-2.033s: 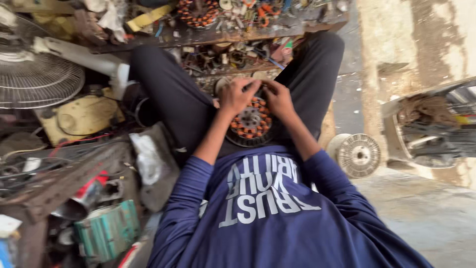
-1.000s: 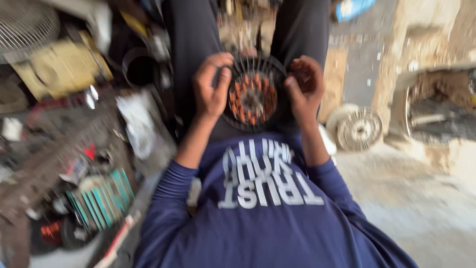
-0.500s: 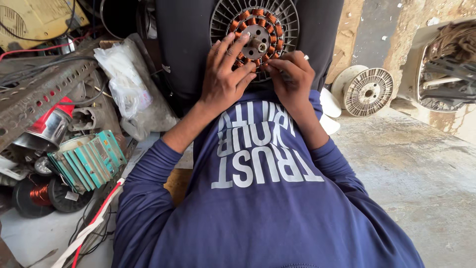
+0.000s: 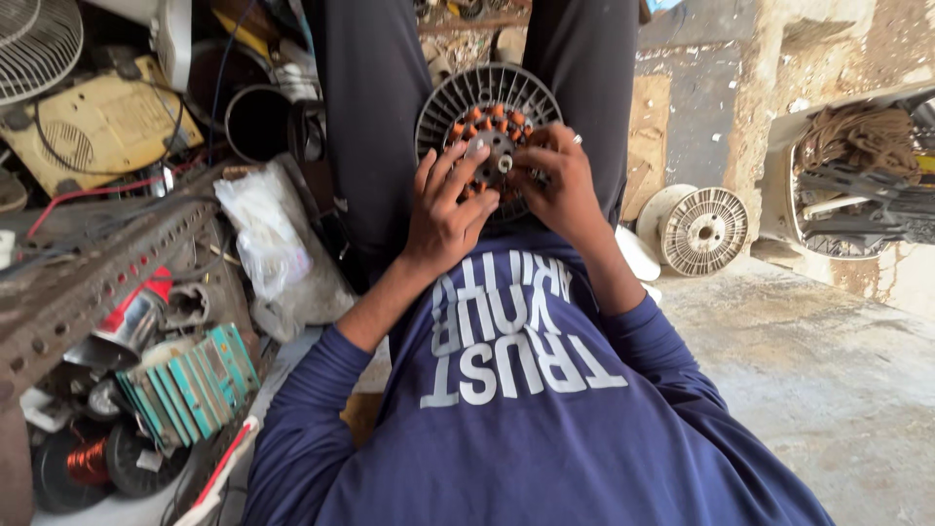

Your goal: The person sits cross-legged on the floor and works on a motor stator resting on their lap. They use orange-handled scissors to cut wires and a screwdriver to adjust components, repeatedly handling the stator and wires throughout the clip.

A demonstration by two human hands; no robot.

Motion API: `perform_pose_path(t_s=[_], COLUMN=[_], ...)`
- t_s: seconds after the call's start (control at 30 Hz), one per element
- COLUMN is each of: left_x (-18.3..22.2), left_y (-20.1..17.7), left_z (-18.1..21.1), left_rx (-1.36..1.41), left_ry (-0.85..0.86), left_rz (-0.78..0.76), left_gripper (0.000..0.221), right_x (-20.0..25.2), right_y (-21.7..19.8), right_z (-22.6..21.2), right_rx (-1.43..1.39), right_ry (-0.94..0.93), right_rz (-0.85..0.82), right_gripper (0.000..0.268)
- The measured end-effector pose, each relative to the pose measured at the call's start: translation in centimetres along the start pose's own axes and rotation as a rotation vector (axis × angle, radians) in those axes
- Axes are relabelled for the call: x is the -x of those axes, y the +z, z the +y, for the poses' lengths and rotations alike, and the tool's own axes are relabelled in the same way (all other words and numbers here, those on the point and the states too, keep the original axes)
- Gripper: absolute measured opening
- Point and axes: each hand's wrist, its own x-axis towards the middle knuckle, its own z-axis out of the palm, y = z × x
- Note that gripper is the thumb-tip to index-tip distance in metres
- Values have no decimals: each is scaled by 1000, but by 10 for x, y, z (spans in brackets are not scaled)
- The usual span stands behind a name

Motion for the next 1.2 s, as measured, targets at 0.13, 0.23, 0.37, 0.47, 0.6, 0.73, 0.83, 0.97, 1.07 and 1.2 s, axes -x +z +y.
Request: perform_pose_path(t_s=[0.13,0.23,0.37,0.47,0.6,0.73,0.83,0.97,1.07,1.2], left_x=[-13,-44,-117,-179,-248,-262,-253,-254,-254,-254], left_y=[-22,-47,-63,-54,-12,29,44,54,58,63], left_z=[1,-15,-55,-93,-137,-160,-171,-177,-176,-179], left_rx=[43,166,311,256,207,187,132,117,158,265], left_ry=[4,-80,-180,-222,-455,-413,-302,-268,-328,-190], left_rz=[87,192,233,54,-270,-369,-364,-317,-348,-189], left_gripper=[19,28,29,25,27,25,29,37,38,33], right_x=[-2,-32,-129,-224,-284,-295,-295,-301,-289,-277], right_y=[-13,-29,-51,-34,1,4,3,-1,-10,-23], right_z=[26,63,136,189,211,208,203,195,192,194], right_rx=[-214,-505,-26,193,470,447,459,381,226,120], right_ry=[77,171,-1,-93,12,45,82,153,171,171], right_rz=[98,233,217,266,145,205,183,171,171,182], right_gripper=[17,10,18,16,23,35,40,25,27,32])
